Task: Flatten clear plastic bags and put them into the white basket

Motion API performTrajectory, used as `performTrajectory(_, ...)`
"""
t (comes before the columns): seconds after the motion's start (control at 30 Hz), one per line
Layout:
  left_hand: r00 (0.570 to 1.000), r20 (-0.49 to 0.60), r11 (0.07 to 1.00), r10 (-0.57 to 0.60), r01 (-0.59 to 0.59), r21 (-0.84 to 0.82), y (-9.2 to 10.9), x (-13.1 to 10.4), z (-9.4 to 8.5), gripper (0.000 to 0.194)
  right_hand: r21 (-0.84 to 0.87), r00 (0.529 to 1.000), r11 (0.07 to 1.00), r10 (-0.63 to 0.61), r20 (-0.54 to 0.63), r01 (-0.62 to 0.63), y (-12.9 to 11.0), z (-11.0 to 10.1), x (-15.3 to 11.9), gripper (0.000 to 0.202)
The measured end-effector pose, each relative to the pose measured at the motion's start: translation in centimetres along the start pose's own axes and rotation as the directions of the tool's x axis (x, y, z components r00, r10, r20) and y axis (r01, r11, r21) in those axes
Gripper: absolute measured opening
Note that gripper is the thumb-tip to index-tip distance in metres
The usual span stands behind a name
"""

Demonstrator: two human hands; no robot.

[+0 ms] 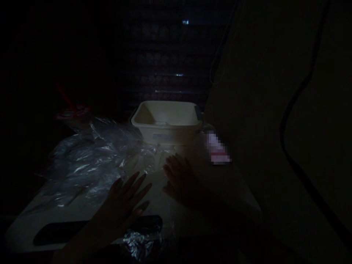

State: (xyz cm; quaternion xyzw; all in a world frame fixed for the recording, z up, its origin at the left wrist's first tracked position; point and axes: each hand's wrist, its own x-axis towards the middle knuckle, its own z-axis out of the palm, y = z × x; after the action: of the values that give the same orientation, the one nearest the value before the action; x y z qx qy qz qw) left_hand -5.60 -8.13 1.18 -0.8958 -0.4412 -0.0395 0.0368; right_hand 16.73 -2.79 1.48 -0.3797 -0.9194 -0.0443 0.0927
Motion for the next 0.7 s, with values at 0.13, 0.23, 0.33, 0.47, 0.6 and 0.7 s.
performTrajectory(0.13, 1.000, 0.006, 1.000, -0.003, 0.003, -0.004, 0.0, 0.0, 0.1, 0.049, -0.026, 1.000, 1.000, 0.011, -0.014, -0.012, 0.4, 0.1, 0.1, 0.046)
performTrajectory(0.23, 1.000, 0.004, 1.000, -0.010, 0.010, -0.023, 0.1, 0.2, -0.1, 0.050, -0.034, 1.000, 0.999, 0.008, -0.023, -0.009, 0.8, 0.3, -0.4, 0.045)
performTrajectory(0.33, 1.000, 0.024, 0.997, -0.002, 0.004, -0.075, 0.1, 0.2, -0.9, 0.052, -0.037, 1.000, 0.999, -0.017, -0.011, 0.017, 1.2, 0.1, -1.5, 0.043)
performTrajectory(0.47, 0.999, 0.041, 0.985, 0.027, -0.020, -0.171, -0.2, -1.0, -2.5, 0.052, -0.025, 0.994, 0.995, -0.093, 0.051, 0.094, 1.3, -0.1, -4.1, 0.050)
performTrajectory(0.6, 0.991, -0.012, 0.973, 0.136, -0.136, -0.185, -0.1, -3.2, -3.1, 0.060, 0.033, 0.989, 0.989, -0.147, 0.015, 0.146, 0.8, 1.4, -7.2, 0.050)
performTrajectory(0.7, 0.986, -0.002, 0.981, 0.164, -0.164, -0.104, 0.7, -4.0, -2.6, 0.064, 0.044, 0.988, 0.987, -0.154, 0.009, 0.154, 0.4, 3.2, -8.7, 0.050)
